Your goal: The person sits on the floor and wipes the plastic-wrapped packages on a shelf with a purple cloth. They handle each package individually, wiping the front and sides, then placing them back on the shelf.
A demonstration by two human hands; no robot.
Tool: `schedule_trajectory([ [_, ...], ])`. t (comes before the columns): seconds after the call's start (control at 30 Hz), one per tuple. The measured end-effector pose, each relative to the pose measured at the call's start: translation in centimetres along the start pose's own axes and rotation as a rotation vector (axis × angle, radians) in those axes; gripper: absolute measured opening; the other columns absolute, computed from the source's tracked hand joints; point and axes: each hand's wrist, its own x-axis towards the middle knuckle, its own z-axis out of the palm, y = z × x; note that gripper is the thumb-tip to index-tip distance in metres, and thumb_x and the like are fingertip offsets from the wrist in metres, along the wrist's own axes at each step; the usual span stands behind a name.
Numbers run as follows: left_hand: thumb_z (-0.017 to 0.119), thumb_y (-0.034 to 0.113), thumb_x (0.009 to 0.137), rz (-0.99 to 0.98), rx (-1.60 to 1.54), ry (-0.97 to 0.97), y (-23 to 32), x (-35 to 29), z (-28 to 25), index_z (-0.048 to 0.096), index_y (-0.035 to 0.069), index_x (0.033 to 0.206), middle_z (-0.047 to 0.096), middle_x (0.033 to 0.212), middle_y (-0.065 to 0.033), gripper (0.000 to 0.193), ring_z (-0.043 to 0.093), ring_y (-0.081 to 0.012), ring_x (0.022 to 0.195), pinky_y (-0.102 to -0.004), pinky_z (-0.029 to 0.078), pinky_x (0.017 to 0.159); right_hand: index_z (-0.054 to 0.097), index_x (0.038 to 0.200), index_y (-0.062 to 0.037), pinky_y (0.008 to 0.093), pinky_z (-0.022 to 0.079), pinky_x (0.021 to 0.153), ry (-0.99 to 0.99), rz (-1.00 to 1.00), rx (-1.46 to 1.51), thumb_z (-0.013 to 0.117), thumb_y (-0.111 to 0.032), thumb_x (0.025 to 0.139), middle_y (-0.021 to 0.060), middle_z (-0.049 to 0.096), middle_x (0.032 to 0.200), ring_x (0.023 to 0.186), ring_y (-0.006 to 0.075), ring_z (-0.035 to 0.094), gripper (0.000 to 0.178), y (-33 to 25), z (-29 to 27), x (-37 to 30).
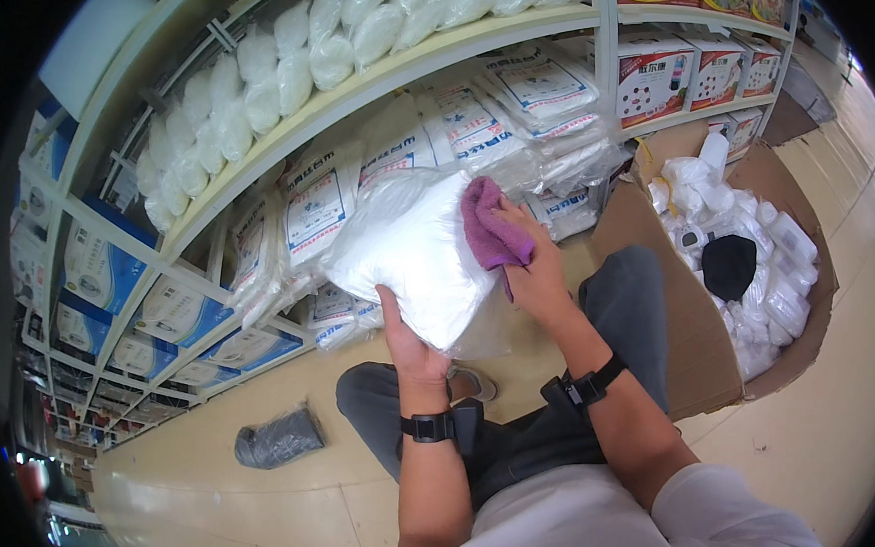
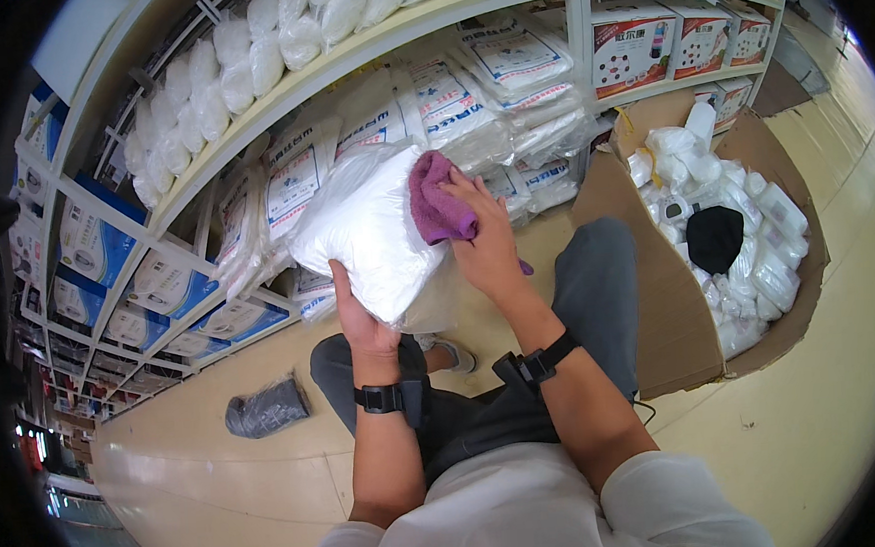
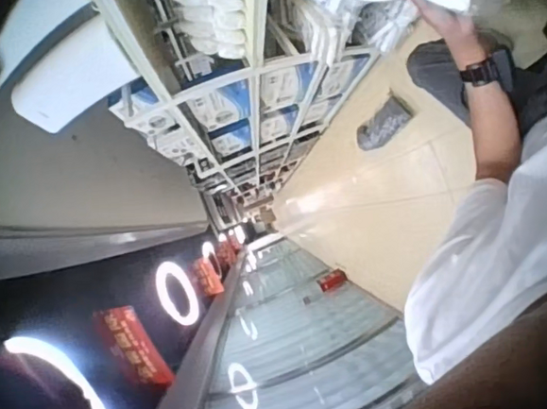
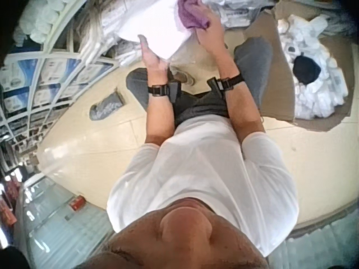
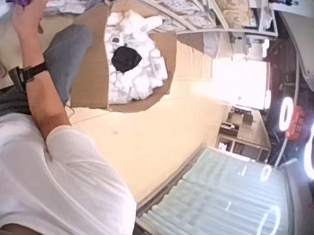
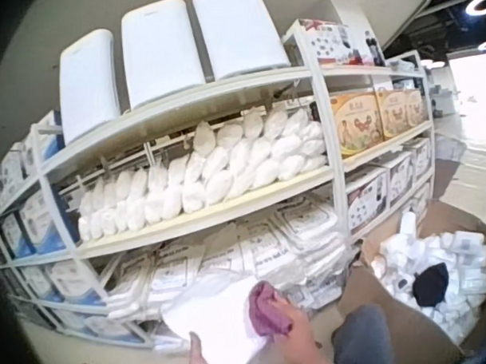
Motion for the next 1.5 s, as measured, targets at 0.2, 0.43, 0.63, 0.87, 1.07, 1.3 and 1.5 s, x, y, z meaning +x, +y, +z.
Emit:
schedule_trajectory([
  [0.2,0.047,0.035,0.105,0.058,0.005,0.054,0.0,0.5,-0.4,0.047,0.002,0.146,0.057,0.141,-0.0169,0.053,0.056,-0.0321,0.128,-0.0471,0.042,0.113,0.063,0.133,-0.0184,0.0625,0.014,0.120,-0.213,-0.228,-0.002,0.070,-0.014,0.074,0.0054,0.050,0.153,0.148,0.0397,0.034,0.060,-7.8,1.4,-2.3],
  [0.43,0.056,0.020,0.093,0.045,-0.071,0.034,3.0,-0.6,-0.9,0.044,0.000,0.145,0.058,0.138,-0.0178,0.056,0.058,-0.0360,0.125,-0.0525,0.044,0.110,0.061,0.137,-0.0145,0.0600,0.020,0.119,-0.027,0.102,0.287,0.065,-0.002,0.072,0.0087,0.053,0.150,0.143,0.0381,0.041,0.066,-0.9,1.0,-0.4],
  [0.63,0.057,0.020,0.089,0.029,-0.147,-0.002,3.3,-0.2,-1.6,0.042,0.000,0.147,0.057,0.139,-0.0189,0.064,0.055,-0.0376,0.129,-0.0532,0.043,0.111,0.061,0.135,-0.0124,0.0567,0.022,0.119,0.148,0.068,0.144,0.058,0.003,0.074,0.0108,0.055,0.146,0.139,0.0424,0.044,0.064,-4.5,-1.1,1.0],
  [0.87,0.057,0.017,0.087,0.082,-0.141,0.003,3.8,0.6,-0.8,0.043,-0.002,0.145,0.057,0.140,-0.0205,0.062,0.056,-0.0385,0.128,-0.0535,0.042,0.112,0.062,0.132,-0.0147,0.0619,0.018,0.119,0.142,-0.192,-0.037,0.062,-0.001,0.073,0.0105,0.055,0.146,0.142,0.0438,0.040,0.061,-7.9,-2.7,2.8],
  [1.07,0.056,0.009,0.082,0.089,-0.091,0.019,2.9,-0.6,0.4,0.042,-0.007,0.142,0.060,0.130,-0.0225,0.064,0.060,-0.0390,0.121,-0.0540,0.049,0.106,0.060,0.134,-0.0112,0.0519,0.035,0.113,-0.009,-0.023,0.157,0.068,-0.005,0.078,0.0116,0.059,0.142,0.134,0.0359,0.051,0.057,-3.6,-0.1,0.2],
  [1.3,0.056,0.007,0.079,0.002,-0.043,0.007,2.4,-0.5,-1.8,0.045,-0.007,0.141,0.061,0.131,-0.0232,0.065,0.063,-0.0365,0.118,-0.0491,0.051,0.105,0.055,0.137,-0.0027,0.0375,0.049,0.103,0.297,0.846,1.331,0.059,-0.031,0.103,0.0103,0.063,0.133,0.118,0.0254,0.062,0.045,-0.5,-0.6,0.2],
  [1.5,0.055,-0.001,0.080,0.007,0.452,0.158,1.2,-0.6,-2.8,0.045,-0.006,0.142,0.063,0.129,-0.0173,0.064,0.065,-0.0301,0.113,-0.0406,0.054,0.097,0.057,0.133,-0.0012,0.0376,0.055,0.093,0.077,0.802,1.183,0.071,-0.023,0.095,0.0128,0.067,0.123,0.105,0.0232,0.067,0.046,-3.7,-3.4,1.5],
])
